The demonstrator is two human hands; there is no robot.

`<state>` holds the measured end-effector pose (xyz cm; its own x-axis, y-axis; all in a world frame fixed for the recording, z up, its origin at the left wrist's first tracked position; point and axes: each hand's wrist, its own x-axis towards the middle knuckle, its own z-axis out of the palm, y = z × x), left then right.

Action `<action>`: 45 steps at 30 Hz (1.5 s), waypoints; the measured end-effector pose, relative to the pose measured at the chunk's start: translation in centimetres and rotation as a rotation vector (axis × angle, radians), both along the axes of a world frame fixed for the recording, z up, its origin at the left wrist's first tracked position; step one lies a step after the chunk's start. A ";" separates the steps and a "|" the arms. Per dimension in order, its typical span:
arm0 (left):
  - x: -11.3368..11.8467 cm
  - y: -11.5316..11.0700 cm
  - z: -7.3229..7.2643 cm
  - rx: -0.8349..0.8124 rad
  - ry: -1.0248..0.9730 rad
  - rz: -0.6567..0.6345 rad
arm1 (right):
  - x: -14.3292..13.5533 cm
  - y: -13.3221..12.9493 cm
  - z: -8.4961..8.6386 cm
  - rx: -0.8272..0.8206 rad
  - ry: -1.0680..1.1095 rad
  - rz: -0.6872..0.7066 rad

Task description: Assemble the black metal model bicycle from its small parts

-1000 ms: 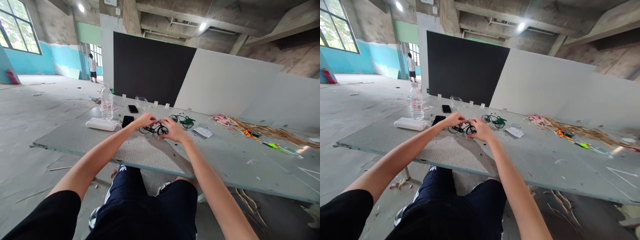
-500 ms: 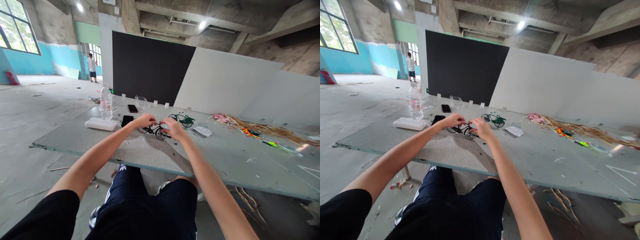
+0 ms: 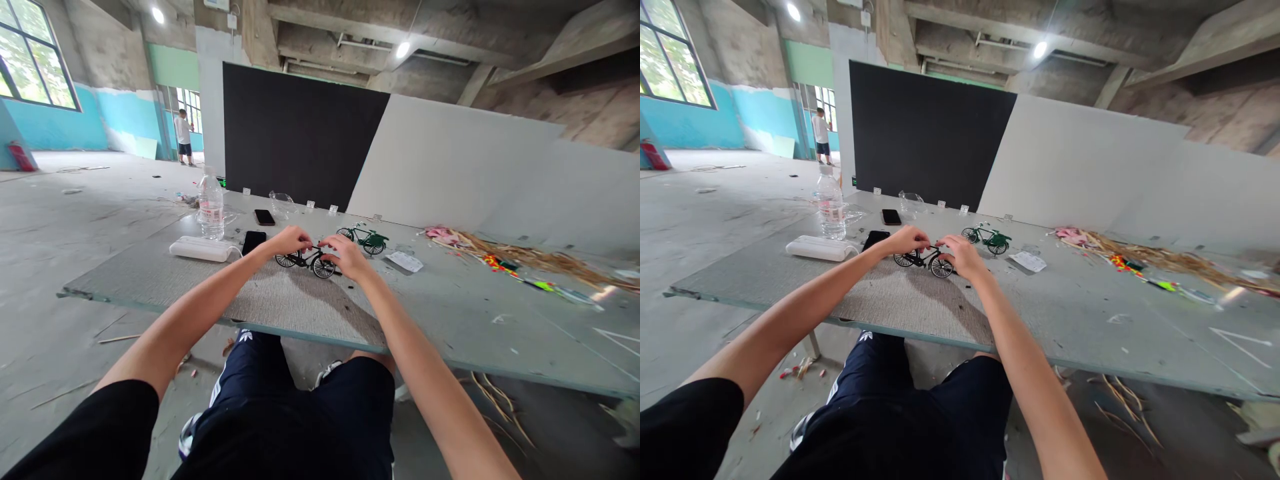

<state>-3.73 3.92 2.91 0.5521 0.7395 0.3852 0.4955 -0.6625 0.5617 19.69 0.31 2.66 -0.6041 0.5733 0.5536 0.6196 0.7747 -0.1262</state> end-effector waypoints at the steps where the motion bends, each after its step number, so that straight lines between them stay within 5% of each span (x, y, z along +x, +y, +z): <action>1: 0.0 0.1 0.1 -0.021 -0.027 0.014 | 0.0 0.0 -0.1 -0.006 0.041 -0.012; 5: 0.1 0.3 0.3 -0.175 -0.248 0.047 | -0.3 -0.7 -0.1 0.142 0.143 -0.144; 11: 0.5 -0.2 0.6 -0.512 -0.621 0.070 | -2.6 -2.9 -0.2 0.358 -0.060 -0.248; 15: 0.5 -0.4 0.5 -0.737 -0.827 -0.009 | -4.1 -3.5 -0.8 0.398 -0.115 -0.231; 20: 1.1 -0.7 0.4 -0.830 -0.948 -0.078 | -4.4 -3.0 -1.6 0.360 -0.035 -0.268; 25: 1.9 -1.4 0.6 -0.715 -0.933 -0.137 | -3.8 -2.2 -1.3 0.234 0.220 -0.187; 30: 1.5 -0.7 0.5 -0.177 -0.821 0.239 | -2.8 -1.5 -0.4 -0.101 0.778 -0.119; 32: 1.3 -0.6 0.4 -0.099 -0.795 0.262 | -2.3 -1.3 -0.1 -0.338 0.939 0.006; 38: 1.9 -1.9 0.2 -0.583 -0.879 -0.074 | -1.7 -1.8 0.5 -0.667 1.165 0.166; 45: 1.9 -2.5 0.5 -0.743 -0.997 -0.179 | -0.9 -1.8 0.8 -0.831 1.247 0.169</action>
<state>-1.84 1.42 3.45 0.3759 0.9014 0.2150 -0.4229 -0.0396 0.9053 18.79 -1.45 3.45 -0.0935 0.9464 0.3093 -0.2991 0.2696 -0.9153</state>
